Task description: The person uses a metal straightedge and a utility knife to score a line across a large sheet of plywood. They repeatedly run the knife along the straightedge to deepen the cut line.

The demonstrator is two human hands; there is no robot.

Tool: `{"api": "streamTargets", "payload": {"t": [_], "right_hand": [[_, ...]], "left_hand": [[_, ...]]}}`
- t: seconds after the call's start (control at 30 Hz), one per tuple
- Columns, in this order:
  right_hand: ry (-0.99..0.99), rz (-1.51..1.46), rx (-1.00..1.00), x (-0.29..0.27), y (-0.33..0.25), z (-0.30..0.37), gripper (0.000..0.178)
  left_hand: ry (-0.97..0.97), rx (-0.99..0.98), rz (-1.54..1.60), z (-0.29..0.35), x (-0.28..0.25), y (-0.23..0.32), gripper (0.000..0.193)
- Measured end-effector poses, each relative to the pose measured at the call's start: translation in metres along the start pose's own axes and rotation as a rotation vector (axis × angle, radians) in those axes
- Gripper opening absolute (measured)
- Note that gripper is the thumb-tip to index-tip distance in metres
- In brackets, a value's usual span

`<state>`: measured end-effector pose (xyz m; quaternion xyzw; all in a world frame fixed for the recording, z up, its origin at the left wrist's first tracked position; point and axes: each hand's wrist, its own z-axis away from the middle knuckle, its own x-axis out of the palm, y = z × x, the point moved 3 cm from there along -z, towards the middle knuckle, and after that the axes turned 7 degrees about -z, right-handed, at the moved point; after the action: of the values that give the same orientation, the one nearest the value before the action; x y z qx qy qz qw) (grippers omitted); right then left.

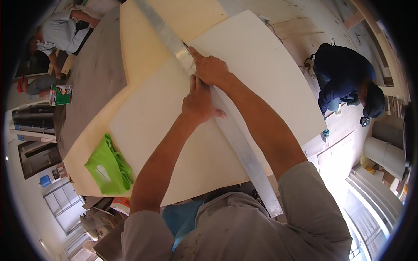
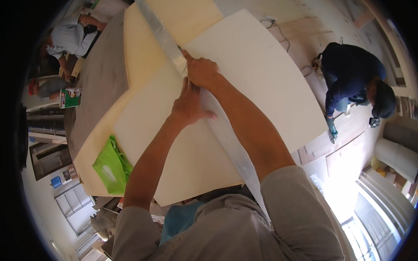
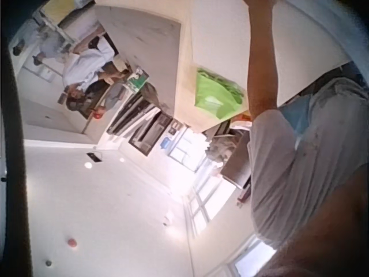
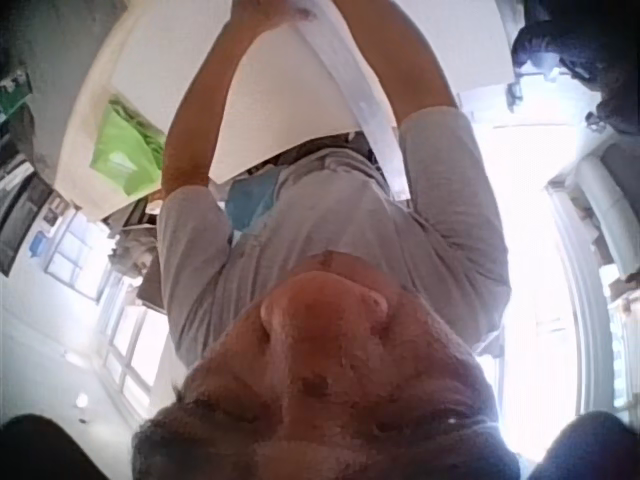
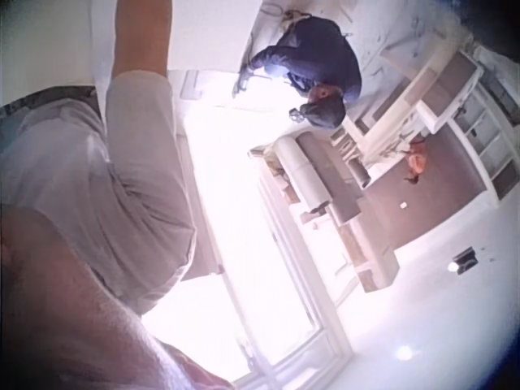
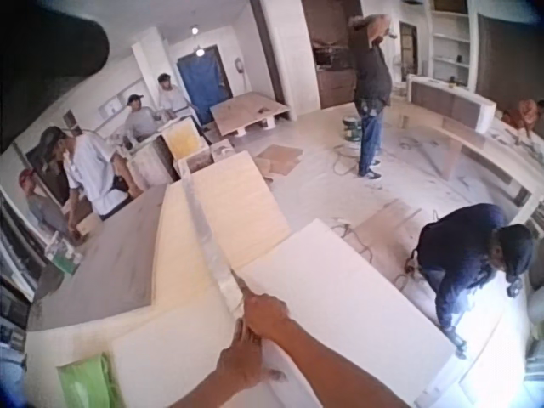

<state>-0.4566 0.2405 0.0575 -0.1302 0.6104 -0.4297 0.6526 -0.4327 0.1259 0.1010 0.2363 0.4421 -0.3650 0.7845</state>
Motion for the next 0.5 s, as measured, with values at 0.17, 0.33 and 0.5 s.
{"api": "streamTargets", "payload": {"t": [0.17, 0.33, 0.5], "right_hand": [[-0.064, -0.037, 0.012, -0.006, -0.001, 0.001, 0.077], [-0.079, -0.064, 0.003, -0.008, 0.000, 0.008, 0.076], [-0.008, -0.098, -0.015, -0.008, 0.001, 0.012, 0.062]], "left_hand": [[0.024, -0.004, -0.060, -0.001, 0.001, -0.001, 0.128], [-0.001, -0.015, -0.006, -0.004, 0.004, -0.002, 0.131], [-0.023, -0.023, 0.042, -0.002, -0.001, -0.001, 0.131]]}}
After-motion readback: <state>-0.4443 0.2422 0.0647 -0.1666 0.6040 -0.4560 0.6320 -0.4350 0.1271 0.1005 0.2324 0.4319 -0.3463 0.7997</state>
